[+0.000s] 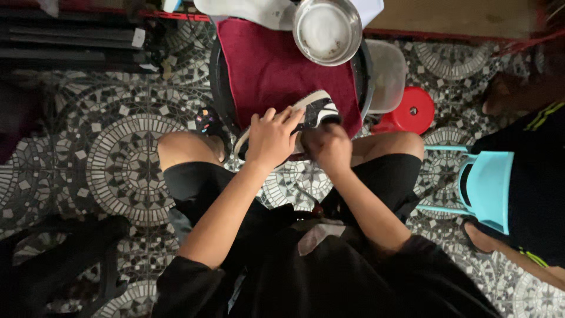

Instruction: The person scrubs a white and black sneaker with a brush, repeatedly dipping the brush into a metal bowl of soapy water. The person scrubs the sole, sides, and interior of the shoe, rotating it to access different areas.

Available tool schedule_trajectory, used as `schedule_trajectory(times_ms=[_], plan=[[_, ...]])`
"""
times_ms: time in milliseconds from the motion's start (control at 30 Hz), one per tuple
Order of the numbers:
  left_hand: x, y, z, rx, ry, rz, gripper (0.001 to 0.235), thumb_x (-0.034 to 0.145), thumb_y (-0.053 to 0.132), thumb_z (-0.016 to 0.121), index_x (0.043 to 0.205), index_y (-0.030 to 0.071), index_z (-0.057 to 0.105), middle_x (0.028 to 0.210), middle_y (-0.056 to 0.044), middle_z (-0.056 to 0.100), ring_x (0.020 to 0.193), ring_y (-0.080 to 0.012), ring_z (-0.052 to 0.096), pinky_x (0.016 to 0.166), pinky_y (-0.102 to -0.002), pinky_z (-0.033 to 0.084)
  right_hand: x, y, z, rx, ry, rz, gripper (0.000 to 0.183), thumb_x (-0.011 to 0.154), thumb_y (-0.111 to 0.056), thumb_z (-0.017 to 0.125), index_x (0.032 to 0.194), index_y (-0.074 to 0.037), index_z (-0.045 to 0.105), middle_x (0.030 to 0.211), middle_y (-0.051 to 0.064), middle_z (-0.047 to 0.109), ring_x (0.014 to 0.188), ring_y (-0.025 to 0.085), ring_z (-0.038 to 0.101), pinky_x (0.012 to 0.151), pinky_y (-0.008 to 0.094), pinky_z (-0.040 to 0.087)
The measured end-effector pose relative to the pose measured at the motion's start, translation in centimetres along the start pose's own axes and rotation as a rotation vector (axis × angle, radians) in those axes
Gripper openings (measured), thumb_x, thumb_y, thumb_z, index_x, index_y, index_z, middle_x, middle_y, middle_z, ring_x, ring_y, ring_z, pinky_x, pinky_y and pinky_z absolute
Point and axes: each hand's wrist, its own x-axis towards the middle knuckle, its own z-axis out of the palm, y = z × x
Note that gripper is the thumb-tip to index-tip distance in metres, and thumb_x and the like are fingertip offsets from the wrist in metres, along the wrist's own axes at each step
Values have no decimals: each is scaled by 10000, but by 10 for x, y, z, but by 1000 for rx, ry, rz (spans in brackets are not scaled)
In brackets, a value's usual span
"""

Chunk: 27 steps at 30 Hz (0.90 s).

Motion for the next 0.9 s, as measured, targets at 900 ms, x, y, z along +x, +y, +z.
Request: schedule_trajectory(times_ms=[900], plan=[[3,-3,0,-65,-2,-13,595,925,413,773,1508,353,668,1359,-11,812,1160,-306,731,855,-550,593,26,-8,-27,-249,15,-89,253,942,-511,778,897,-263,746,928,-90,686,869,152,583,652,316,496]])
